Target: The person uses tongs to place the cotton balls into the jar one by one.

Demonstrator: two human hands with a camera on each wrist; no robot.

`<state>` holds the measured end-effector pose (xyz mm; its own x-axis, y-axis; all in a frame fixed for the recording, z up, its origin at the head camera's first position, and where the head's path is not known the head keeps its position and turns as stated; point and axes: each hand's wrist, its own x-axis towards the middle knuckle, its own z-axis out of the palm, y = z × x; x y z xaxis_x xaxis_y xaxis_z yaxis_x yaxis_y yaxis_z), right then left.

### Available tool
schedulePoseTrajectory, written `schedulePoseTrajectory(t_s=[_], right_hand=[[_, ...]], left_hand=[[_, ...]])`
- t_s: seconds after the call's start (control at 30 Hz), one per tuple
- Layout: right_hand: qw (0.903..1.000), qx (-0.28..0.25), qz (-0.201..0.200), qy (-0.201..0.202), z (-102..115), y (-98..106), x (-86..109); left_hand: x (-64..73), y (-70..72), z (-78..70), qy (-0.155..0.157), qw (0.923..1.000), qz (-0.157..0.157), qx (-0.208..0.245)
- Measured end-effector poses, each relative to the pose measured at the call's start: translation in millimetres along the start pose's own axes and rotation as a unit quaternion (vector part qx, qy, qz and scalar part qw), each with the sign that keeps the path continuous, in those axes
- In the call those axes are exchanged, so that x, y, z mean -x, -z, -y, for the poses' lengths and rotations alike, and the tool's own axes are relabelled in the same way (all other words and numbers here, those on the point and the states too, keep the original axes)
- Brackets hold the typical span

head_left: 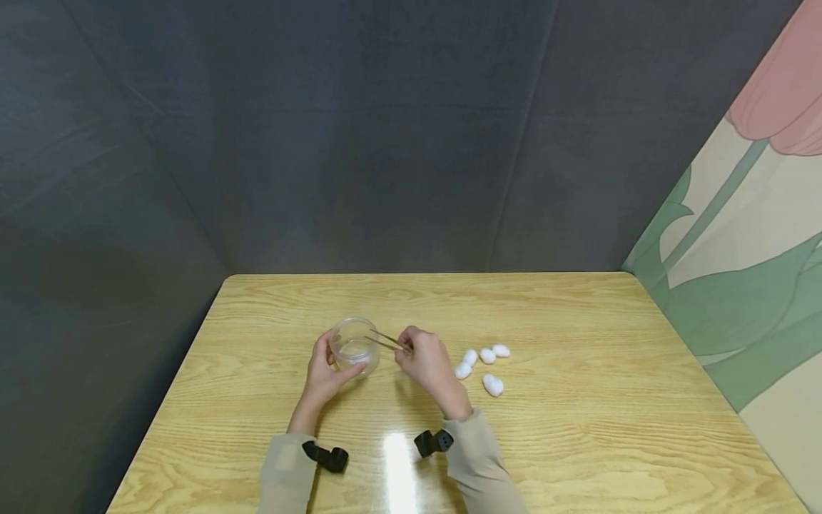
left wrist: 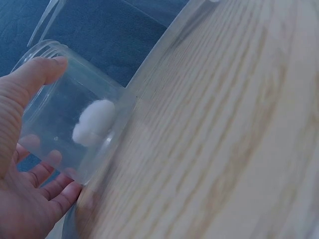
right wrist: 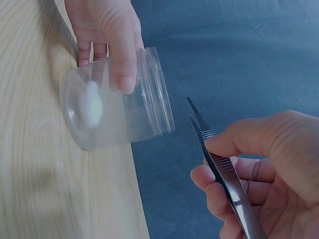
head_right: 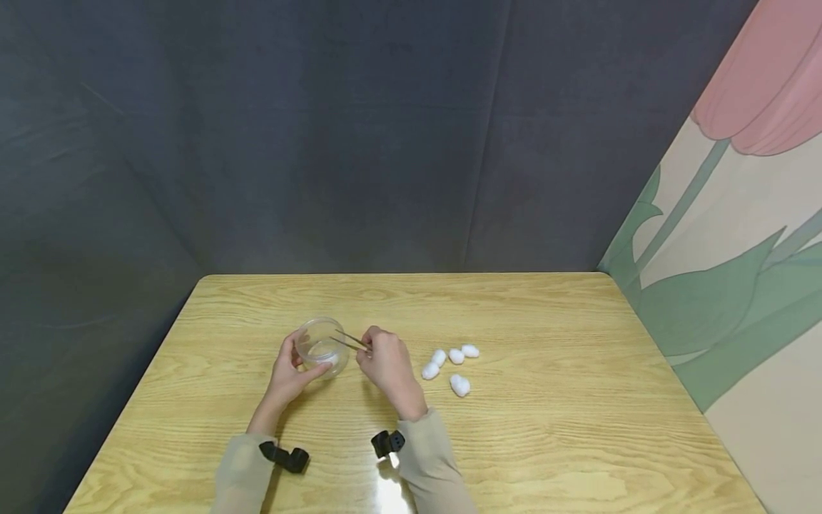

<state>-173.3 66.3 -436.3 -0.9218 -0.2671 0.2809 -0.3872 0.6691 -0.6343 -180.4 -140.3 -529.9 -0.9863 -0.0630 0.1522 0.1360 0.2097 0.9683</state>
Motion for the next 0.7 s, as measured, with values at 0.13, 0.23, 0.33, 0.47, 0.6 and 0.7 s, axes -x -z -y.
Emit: schedulePoseTrajectory(t_s=[0.13,0.23,0.33,0.47,0.6,0.7], right_hand=[[0.9999,0.0,-0.01,0.004,0,4,1.6],[0.9999,-0.005,-0.014,0.002,0,7,3.0],[0.9998,-0.01,-0.02,0.001,0,10,4.8],[0.9995,-0.017,-0.026,0.0,0,15,7.6],[0.9994,-0.014,-0.032,-0.004,0,22,11.1],[0.9992,-0.011,-0.038,-0.006,-1,26,13.9]], left_hand=[[0.4,0.1,-0.5,0.001,1.0,-0.001,0.002],[0.5,0.4,-1.1,0.006,1.0,0.0,0.003],[0.4,0.7,-2.2,0.015,0.9999,0.004,0.005],[0.6,1.7,-6.4,0.028,0.9994,0.011,0.016],[0.6,2.3,-8.4,0.029,0.9992,0.013,0.023],[0.5,1.8,-6.6,0.028,0.9994,0.009,0.015]])
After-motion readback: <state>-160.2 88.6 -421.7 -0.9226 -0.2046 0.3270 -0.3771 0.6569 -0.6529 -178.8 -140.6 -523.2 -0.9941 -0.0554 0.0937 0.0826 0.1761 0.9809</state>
